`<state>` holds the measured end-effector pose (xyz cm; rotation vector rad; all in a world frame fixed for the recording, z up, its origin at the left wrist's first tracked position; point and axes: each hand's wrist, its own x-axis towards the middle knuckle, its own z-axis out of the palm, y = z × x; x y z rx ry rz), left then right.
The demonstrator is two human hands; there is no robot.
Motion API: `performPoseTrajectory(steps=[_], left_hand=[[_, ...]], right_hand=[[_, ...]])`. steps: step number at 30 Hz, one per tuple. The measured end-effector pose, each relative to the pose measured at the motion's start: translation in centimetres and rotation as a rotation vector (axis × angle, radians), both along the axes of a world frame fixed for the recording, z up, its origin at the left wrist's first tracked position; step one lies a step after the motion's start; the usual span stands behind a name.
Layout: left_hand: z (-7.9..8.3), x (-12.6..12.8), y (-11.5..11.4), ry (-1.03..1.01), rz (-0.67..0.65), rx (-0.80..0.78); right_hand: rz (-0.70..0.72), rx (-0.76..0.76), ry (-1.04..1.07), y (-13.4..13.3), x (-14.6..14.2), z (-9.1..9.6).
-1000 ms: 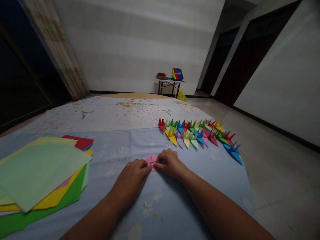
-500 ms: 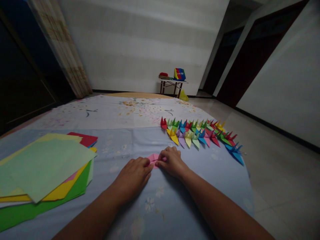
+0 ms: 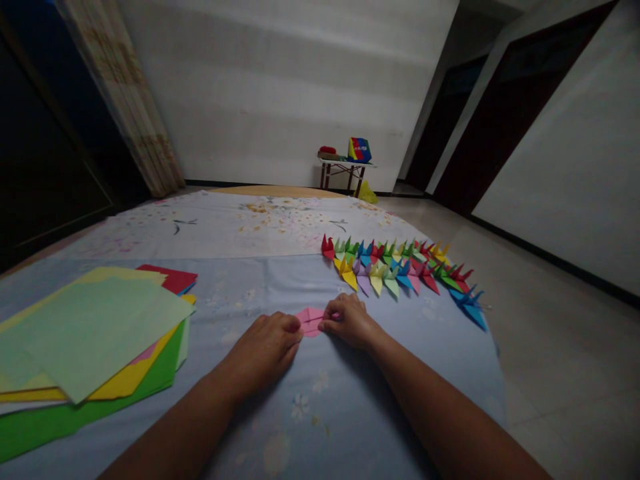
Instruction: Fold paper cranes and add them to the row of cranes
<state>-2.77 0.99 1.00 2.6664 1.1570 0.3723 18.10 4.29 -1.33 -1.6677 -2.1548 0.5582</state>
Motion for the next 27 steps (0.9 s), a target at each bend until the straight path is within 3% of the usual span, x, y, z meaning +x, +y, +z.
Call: performPoseTrajectory(steps=[5,9,13,18,24,27], left_hand=[[-0.4,-0.1,0.1,0.005,0.014,0.034],[-0.9,0.0,0.2,-0.053,0.041,0.089],[-1.3,0.1,0.4,-0.076,0.068,0.169],[-1.4,-0.1,0.8,-0.057,0.159,0.238],[-1.3,-0.4,1.1,-0.083,0.301,0.128],[-1.3,-0.2,0.8,-0.136,0.346,0.061]], right_hand=[[0.052,0.049,0.035,0.0,0.2,-0.2],[0.122,0.172,0.126,0.1,0.2,-0.3],[0.178,0.241,0.053,0.1,-0.1,-0.3],[0.186,0.224,0.026,-0.5,-0.3,0.4],[0.250,-0.073,0.241,-1.0,-0.5,1.0],[0.226,0.074,0.201,-0.6,-0.2,0.8]])
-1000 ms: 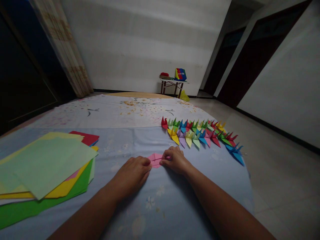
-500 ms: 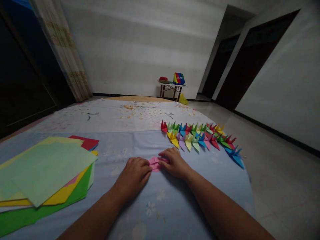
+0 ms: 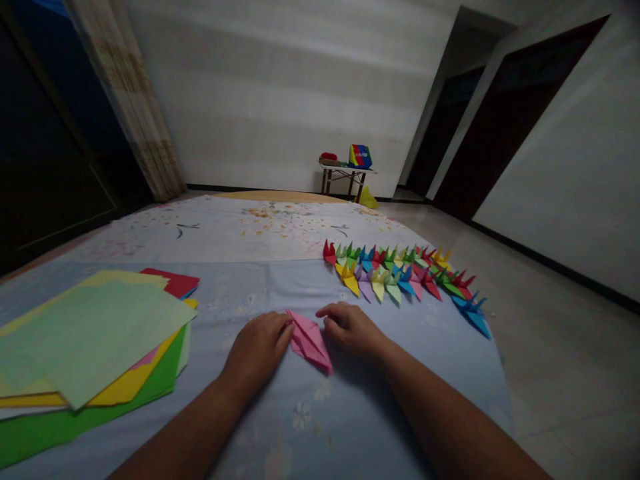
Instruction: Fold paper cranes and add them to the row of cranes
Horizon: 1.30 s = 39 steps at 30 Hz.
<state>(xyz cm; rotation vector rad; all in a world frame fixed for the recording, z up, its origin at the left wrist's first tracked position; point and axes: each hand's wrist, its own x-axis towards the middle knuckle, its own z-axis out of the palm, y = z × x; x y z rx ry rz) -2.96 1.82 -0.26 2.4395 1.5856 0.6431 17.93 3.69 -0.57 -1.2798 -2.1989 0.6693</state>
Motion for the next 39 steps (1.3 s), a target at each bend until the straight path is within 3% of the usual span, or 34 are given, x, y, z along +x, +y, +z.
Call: performPoseTrajectory(steps=[4,9,15,22,26,33,39], left_hand=[[0.3,0.7,-0.6,-0.034,0.010,-0.041],[0.3,1.3,-0.9,-0.111,-0.050,-0.087],[-0.8,1.2,-0.3,-0.330,-0.103,-0.201],[0.1,0.5,0.1,-0.281,-0.193,-0.096],[0.9,-0.1,0.1,-0.159,-0.288,-0.160],[0.2,-0.4,0.6,-0.186,-0.361,-0.233],[-0.4,-0.4,1.1,-0.302,-0.344,-0.300]], right_hand=[[0.106,0.226,-0.058,0.6,0.5,-0.4],[0.196,0.250,-0.142,0.3,0.7,0.1],[0.253,0.311,-0.172,-0.2,0.3,0.8],[0.260,0.320,-0.185,-0.6,-0.5,0.6],[0.302,0.262,-0.183,-0.7,-0.5,0.6],[0.315,0.200,-0.146,-0.3,0.1,0.2],[0.307,0.195,-0.152,-0.1,0.4,0.5]])
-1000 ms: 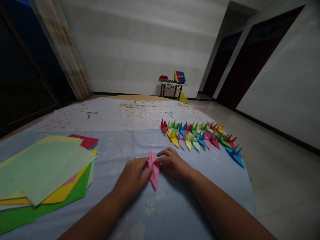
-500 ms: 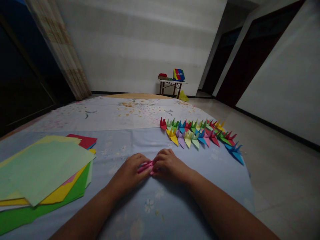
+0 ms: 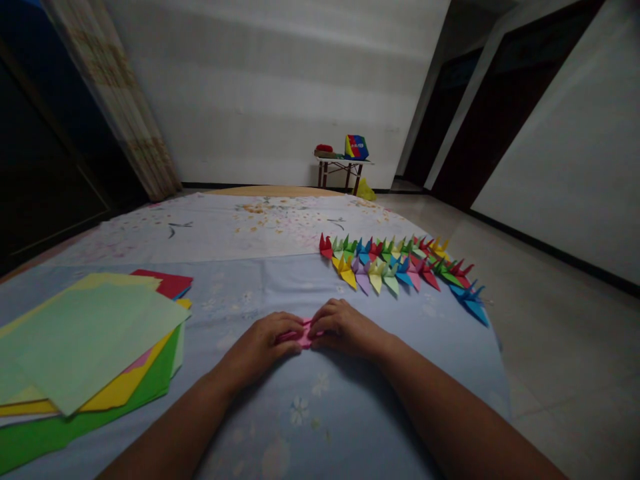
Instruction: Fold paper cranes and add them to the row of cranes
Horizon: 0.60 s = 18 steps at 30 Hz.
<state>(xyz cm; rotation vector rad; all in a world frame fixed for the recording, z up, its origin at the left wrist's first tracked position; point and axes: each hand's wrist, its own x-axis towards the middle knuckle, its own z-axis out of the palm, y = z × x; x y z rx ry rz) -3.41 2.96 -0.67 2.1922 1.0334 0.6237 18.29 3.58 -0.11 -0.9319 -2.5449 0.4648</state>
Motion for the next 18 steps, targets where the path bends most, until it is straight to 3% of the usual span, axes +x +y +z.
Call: performPoseTrajectory(steps=[5,13,18], left_hand=[[-0.10,0.00,0.15,-0.040,-0.010,-0.018],[-0.13,0.27,-0.58,0.166,-0.062,0.320],[-0.05,0.27,-0.64,0.152,-0.049,0.313]], right_hand=[[-0.003,-0.007,-0.002,0.12,0.18,-0.11],[0.015,0.057,0.004,0.20,-0.02,-0.53],[0.001,0.108,-0.019,0.13,-0.03,-0.32]])
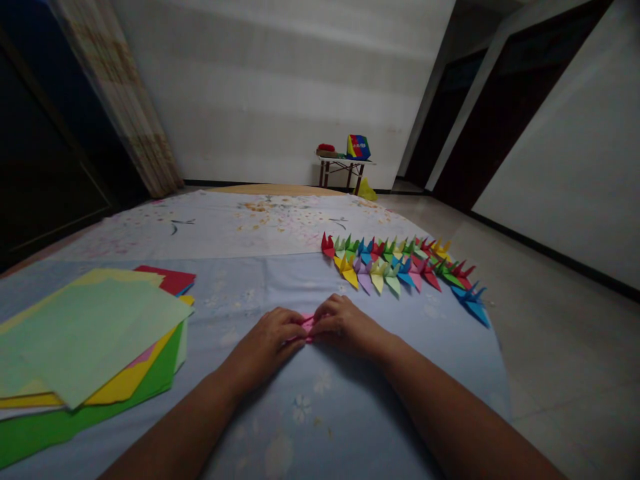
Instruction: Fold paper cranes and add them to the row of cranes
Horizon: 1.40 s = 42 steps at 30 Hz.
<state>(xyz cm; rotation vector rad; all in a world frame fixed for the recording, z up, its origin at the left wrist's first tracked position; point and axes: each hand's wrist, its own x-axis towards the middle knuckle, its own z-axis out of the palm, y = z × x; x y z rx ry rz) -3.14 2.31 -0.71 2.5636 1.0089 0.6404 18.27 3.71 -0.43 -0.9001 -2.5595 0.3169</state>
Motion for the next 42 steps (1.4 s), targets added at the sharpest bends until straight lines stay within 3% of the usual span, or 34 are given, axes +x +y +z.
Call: performPoseTrajectory(steps=[9,24,36,42], left_hand=[[0.1,0.7,-1.0,0.035,0.105,0.021],[-0.5,1.9,-0.6,-0.105,0.297,-0.129],[-0.3,1.8,-0.7,-0.136,0.344,-0.178],[0.6,1.4,-1.1,0.008,0.306,-0.115]], right_hand=[[-0.068,-0.048,-0.030,-0.4,-0.6,-0.1],[-0.228,-0.208,0.034,-0.1,-1.5,-0.6],[-0.326,-0.245,0.083,0.0,-2.0,-1.1],[-0.360,-0.247,0.083,-0.5,-1.8,-0.7]])
